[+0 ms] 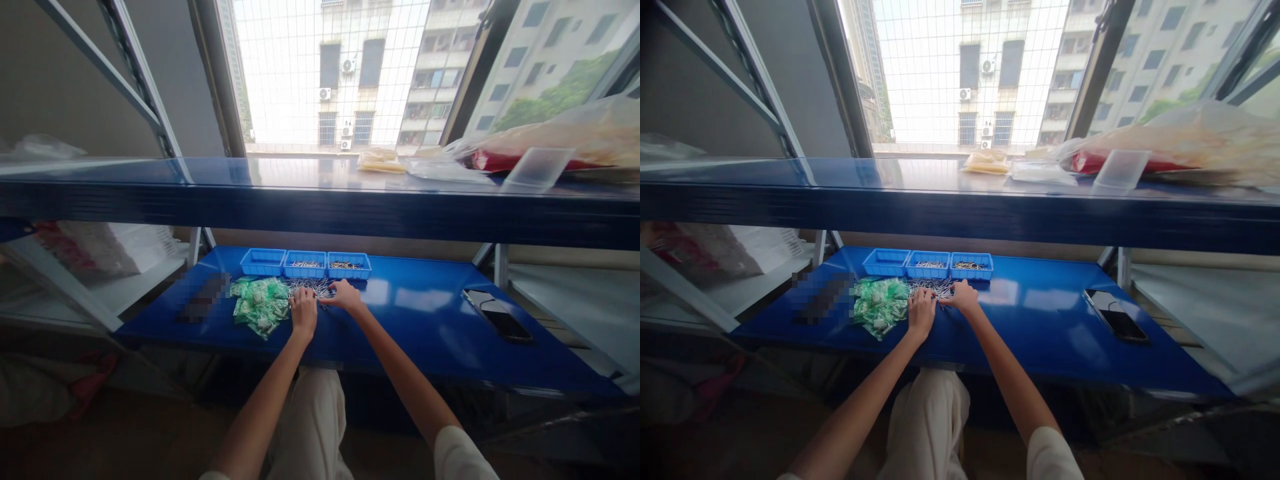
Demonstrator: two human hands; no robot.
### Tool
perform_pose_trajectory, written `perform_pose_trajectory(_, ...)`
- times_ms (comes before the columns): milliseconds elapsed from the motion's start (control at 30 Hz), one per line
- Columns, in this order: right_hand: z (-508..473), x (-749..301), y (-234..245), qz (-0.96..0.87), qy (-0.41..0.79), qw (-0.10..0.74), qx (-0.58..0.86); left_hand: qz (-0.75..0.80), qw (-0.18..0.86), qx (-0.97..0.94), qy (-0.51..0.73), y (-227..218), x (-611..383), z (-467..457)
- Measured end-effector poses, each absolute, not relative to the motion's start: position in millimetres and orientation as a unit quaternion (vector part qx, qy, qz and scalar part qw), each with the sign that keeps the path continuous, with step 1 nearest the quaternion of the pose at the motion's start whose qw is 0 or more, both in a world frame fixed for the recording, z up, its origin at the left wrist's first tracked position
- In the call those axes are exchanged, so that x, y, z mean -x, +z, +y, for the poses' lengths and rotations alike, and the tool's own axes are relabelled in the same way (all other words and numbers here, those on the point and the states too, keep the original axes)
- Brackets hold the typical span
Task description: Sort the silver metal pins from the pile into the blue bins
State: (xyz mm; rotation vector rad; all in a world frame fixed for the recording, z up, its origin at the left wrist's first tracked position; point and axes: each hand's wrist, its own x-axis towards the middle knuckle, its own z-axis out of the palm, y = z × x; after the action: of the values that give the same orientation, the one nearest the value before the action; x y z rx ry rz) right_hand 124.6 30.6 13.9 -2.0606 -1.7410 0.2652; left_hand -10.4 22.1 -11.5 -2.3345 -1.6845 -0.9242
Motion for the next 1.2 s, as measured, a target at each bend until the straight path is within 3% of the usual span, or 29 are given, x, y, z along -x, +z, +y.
perform_pose_trajectory(167, 26.0, -120.9, 5.1, -0.653, 0.072, 0.211, 0.723, -0.513, 0.071, 0.799, -0.305, -8.6, 13.7, 24.8)
perform_pose_trajectory(367, 23.8, -127.7, -8.1, -0.666, 0.088, 0.312, 0.672, -0.439, 0.080, 0.840, -0.309, -2.3, 26.7, 32.6)
perform_pose_trajectory(800, 36.0, -125.6, -18.0, -0.625, 0.237, 0.465, 0.581, -0.457, 0.028, 0.795, -0.398, -3.9, 37.0, 37.9)
perform_pose_trajectory(1200, 31.3, -125.1, -15.6, -0.540, 0.264, 0.578, 0.552, -0.467, 0.017, 0.796, -0.385, -3.1, 34.5, 37.2)
